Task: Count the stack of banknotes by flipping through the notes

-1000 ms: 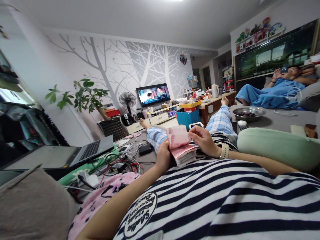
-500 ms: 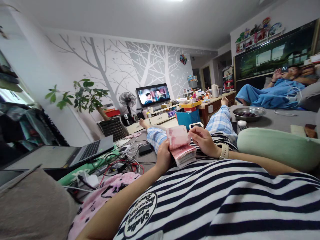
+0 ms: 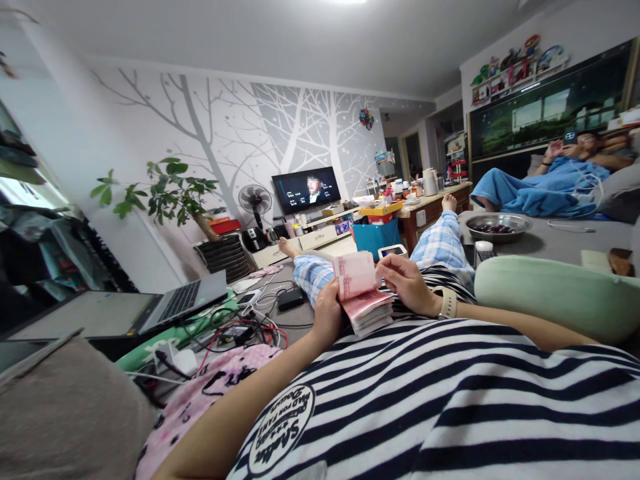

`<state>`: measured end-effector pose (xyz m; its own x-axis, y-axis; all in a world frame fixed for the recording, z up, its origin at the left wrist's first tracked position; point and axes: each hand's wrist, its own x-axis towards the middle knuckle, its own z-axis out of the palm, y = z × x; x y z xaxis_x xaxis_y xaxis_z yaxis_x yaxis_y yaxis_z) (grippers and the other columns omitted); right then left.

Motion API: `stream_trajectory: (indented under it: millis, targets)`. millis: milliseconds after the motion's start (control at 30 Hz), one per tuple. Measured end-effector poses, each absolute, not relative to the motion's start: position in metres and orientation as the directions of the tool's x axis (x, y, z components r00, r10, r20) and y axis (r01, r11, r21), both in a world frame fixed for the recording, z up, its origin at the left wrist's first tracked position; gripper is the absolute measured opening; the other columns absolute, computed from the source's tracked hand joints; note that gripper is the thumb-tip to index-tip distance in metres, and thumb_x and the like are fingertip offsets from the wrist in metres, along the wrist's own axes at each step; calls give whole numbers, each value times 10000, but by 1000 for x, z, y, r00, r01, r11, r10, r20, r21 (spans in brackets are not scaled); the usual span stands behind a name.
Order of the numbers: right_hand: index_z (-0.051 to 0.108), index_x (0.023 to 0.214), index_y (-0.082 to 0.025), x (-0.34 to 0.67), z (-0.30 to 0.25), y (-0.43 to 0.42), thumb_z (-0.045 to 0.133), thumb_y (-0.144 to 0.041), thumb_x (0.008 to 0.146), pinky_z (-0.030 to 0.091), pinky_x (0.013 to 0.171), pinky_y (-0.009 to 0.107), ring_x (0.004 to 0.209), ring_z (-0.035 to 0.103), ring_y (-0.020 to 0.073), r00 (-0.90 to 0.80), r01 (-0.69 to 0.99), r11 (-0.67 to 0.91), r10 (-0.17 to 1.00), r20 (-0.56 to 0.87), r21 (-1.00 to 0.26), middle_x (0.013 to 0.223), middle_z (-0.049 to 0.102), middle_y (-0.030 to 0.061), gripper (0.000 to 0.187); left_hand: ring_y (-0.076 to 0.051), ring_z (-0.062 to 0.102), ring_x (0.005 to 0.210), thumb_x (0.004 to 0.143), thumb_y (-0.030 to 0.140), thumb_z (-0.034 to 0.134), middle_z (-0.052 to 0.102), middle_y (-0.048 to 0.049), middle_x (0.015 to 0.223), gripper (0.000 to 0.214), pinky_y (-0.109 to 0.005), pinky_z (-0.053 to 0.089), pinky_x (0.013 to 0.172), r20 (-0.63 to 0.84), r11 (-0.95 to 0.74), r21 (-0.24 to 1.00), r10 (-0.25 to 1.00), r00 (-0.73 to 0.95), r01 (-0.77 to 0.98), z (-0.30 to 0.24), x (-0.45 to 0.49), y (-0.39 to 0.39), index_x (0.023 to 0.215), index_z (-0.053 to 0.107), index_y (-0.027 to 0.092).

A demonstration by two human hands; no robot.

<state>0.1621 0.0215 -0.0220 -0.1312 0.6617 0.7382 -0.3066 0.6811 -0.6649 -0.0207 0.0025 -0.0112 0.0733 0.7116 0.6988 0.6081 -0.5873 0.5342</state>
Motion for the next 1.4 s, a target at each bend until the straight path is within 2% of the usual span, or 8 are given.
stream_trajectory:
  millis: [367, 600, 700, 800, 967, 1133, 1267, 1400]
  targets:
    - [544, 663, -174, 163, -22, 21, 531, -508, 873, 326, 478, 230, 484, 451, 95, -213, -216, 710, 635, 742, -670, 541, 562, -11, 395, -240, 611, 1034, 792, 172, 434, 727, -72, 992, 253, -410, 401, 1027, 626, -525, 730, 770, -120, 438, -7, -13, -2, 807, 687, 172]
    - [510, 634, -185, 164, -21, 27, 584, -485, 840, 371, 529, 245, 502, 469, 104, -87, -63, 732, 673, 734, -678, 531, 517, -36, 371, -209, 641, 813, 779, 235, 479, 722, -65, 837, 176, -342, 516, 830, 474, -475, 879, 869, -140, 25, -7, -5, -3, 714, 633, 180]
    - [519, 663, -186, 164, -22, 29, 585, -474, 837, 370, 532, 249, 520, 476, 112, -71, -60, 719, 689, 721, -693, 552, 527, -31, 343, -192, 638, 703, 761, 290, 526, 696, -30, 742, 134, -349, 530, 770, 409, -415, 896, 910, -70, -160, -14, -4, 3, 781, 614, 190]
    - [516, 664, -185, 163, -23, 29, 581, -458, 839, 358, 527, 249, 527, 468, 113, -56, -45, 716, 694, 718, -696, 562, 530, -28, 330, -198, 658, 736, 747, 322, 559, 704, -27, 773, 194, -362, 525, 804, 392, -384, 897, 920, -8, -216, -20, -5, 8, 877, 610, 188]
    - [522, 674, -184, 163, -23, 30, 575, -420, 848, 337, 513, 246, 529, 445, 109, -63, -58, 724, 685, 726, -687, 578, 526, -28, 298, -228, 656, 869, 801, 312, 454, 723, -79, 873, 216, -386, 500, 876, 478, -475, 879, 875, -81, 51, -17, -11, 8, 812, 616, 169]
    - [530, 697, -186, 164, -23, 28, 580, -395, 851, 312, 501, 239, 537, 409, 102, -96, -117, 744, 650, 753, -657, 587, 470, -40, 265, -240, 585, 1099, 777, 188, 442, 702, -98, 1091, 256, -406, 380, 1037, 649, -519, 674, 756, -86, 526, -19, -25, 11, 887, 669, 147]
    - [541, 722, -189, 164, -22, 24, 593, -406, 844, 297, 490, 237, 537, 384, 101, -125, -154, 742, 640, 758, -653, 578, 431, -46, 255, -227, 578, 1108, 799, 170, 411, 680, -96, 1155, 322, -386, 386, 1029, 696, -562, 548, 717, 36, 620, -21, -28, 12, 991, 668, 140]
    - [546, 735, -190, 163, -21, 24, 598, -403, 843, 288, 484, 236, 531, 370, 98, -140, -184, 737, 635, 760, -650, 576, 417, -49, 245, -221, 599, 1052, 805, 156, 390, 693, -83, 1116, 333, -362, 424, 983, 698, -570, 531, 713, 57, 628, -18, -24, 8, 988, 668, 148]
